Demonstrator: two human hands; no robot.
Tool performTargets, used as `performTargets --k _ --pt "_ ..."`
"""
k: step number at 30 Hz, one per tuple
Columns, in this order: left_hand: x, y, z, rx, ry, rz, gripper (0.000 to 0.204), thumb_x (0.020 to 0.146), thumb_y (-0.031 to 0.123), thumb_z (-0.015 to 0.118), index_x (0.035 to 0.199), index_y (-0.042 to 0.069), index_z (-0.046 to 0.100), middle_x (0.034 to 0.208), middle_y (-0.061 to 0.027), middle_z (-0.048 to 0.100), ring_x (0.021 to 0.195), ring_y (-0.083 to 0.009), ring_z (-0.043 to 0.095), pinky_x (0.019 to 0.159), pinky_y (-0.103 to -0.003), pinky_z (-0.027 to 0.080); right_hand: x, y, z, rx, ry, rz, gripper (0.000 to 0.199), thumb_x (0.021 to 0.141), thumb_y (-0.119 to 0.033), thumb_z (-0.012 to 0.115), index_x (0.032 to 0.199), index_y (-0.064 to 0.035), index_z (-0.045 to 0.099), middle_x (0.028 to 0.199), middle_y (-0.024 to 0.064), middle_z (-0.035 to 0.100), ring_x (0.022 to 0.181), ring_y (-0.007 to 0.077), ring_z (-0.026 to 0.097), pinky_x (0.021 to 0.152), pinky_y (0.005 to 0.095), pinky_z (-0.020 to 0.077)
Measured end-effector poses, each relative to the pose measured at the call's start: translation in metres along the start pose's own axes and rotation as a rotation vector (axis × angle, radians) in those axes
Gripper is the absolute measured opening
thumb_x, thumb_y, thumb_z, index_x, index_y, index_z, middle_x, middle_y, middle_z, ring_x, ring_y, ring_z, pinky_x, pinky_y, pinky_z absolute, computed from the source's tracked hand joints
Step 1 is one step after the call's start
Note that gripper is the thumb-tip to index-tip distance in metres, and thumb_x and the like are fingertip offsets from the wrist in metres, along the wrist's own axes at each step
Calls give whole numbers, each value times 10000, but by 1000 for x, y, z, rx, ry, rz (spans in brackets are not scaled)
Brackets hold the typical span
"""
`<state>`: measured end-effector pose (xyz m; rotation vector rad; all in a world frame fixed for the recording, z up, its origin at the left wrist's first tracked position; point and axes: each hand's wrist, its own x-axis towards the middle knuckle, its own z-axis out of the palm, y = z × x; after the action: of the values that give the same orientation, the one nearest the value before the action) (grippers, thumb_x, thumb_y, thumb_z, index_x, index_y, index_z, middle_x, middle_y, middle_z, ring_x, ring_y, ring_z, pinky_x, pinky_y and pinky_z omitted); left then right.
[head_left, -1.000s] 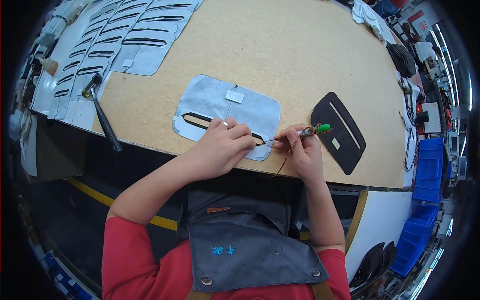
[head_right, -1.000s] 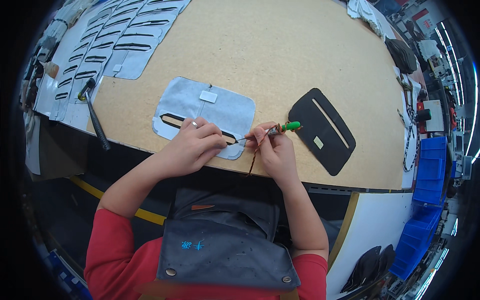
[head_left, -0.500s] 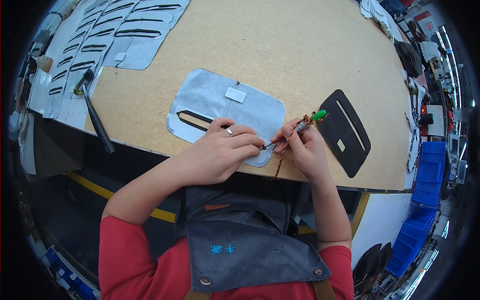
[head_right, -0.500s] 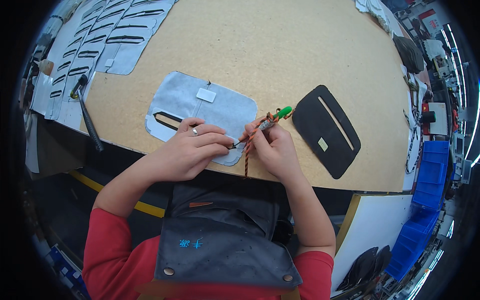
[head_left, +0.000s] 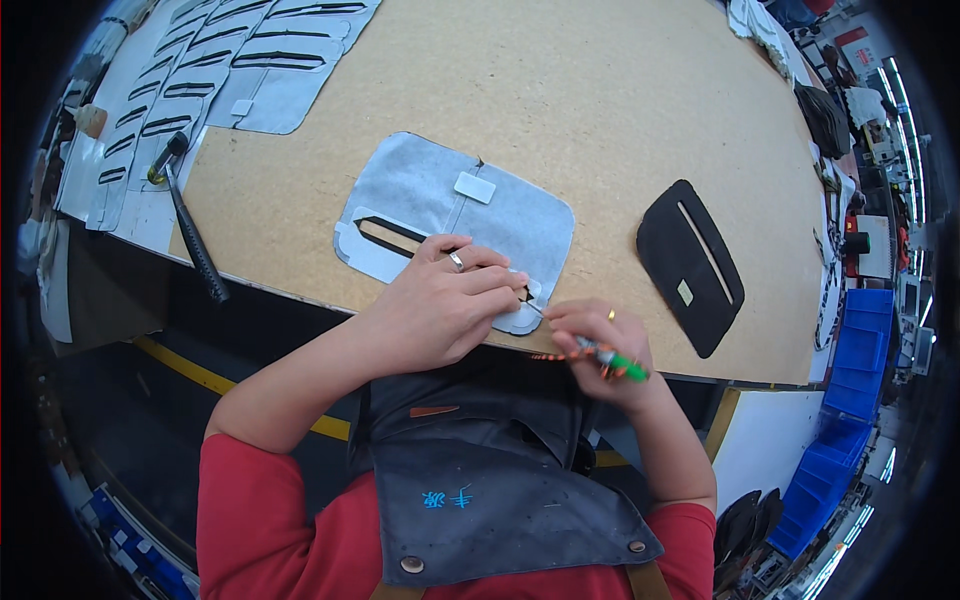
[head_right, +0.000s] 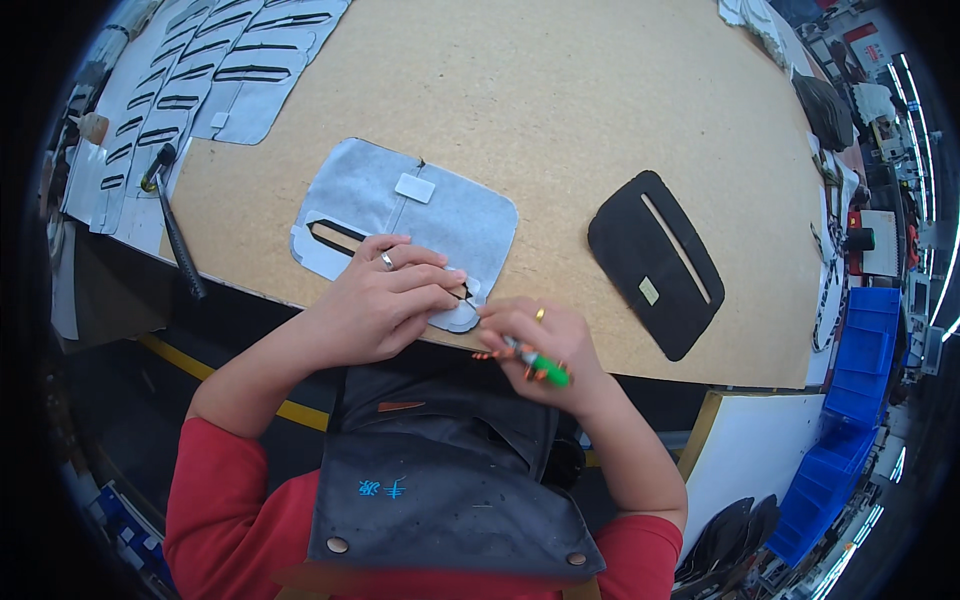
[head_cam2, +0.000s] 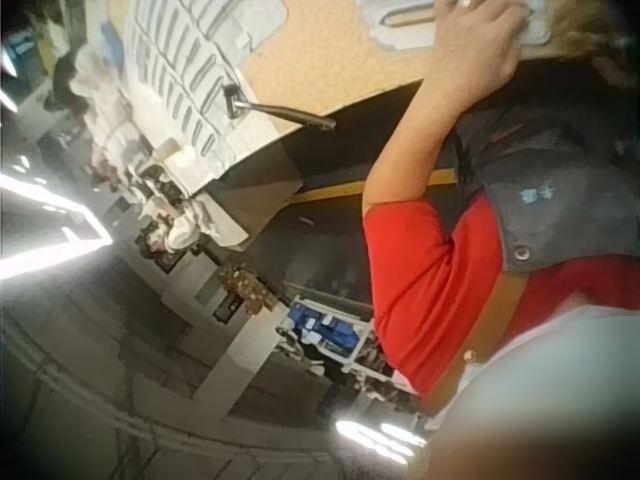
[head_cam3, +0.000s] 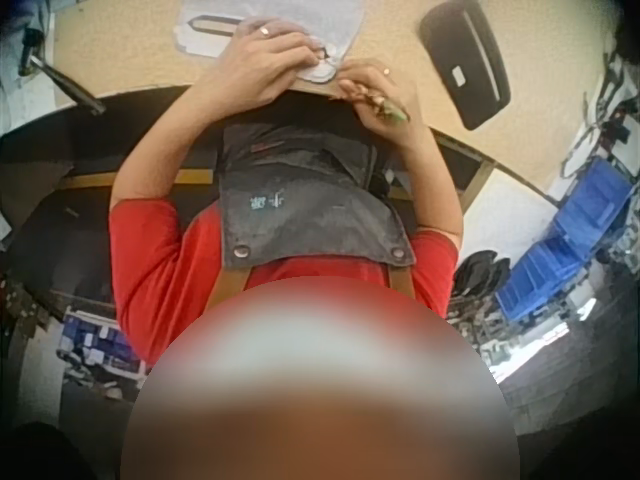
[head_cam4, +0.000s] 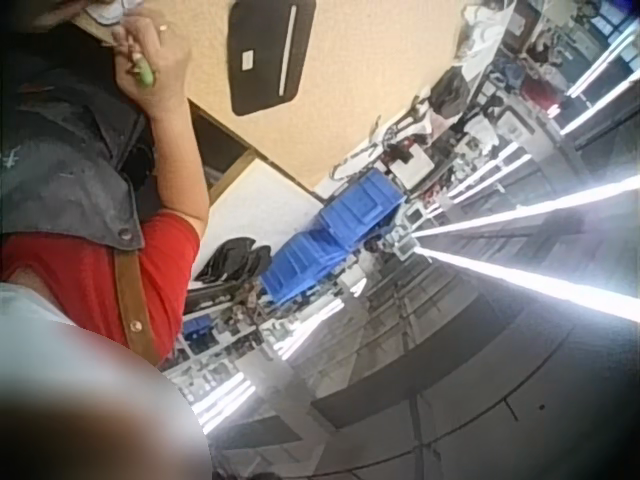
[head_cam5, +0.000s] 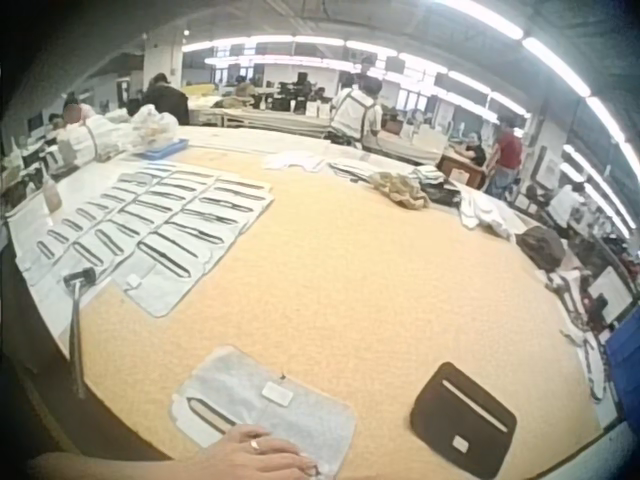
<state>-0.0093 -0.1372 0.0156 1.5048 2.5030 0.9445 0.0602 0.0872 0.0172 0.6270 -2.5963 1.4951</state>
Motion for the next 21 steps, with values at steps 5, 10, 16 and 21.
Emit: performTargets --k 5,10,16,21 --pt "3 5 3 -35 67 -83 99 796 94 608 890 124 599 1023 27 614 1046 -175 540 941 -383 326 -21 1 6 -454 -18 -268 179 745 -102 729 901 -95 641 1038 46 678 648 110 621 562 232 402" --pt "3 6 7 -40 98 -116 96 801 95 603 895 114 597 1015 15 607 1048 -193 538 935 -385 325 -25 0 7 -297 86 -177 176 755 -90 730 909 -82 645 1012 56 686 686 124 636 557 243 404" --pt "3 7 9 -18 90 -104 158 776 60 626 924 116 625 1079 14 601 1060 -201 528 955 -411 308 -23 0 13 -155 232 -74 144 763 -44 704 891 -59 641 949 79 687 710 195 649 570 286 437" --pt "0 10 10 125 95 10 213 730 36 647 926 119 634 1081 28 596 1073 -197 526 945 -429 315 -22 -5 12 -239 195 -83 124 766 -28 691 875 -46 636 933 92 685 712 233 648 605 311 466"
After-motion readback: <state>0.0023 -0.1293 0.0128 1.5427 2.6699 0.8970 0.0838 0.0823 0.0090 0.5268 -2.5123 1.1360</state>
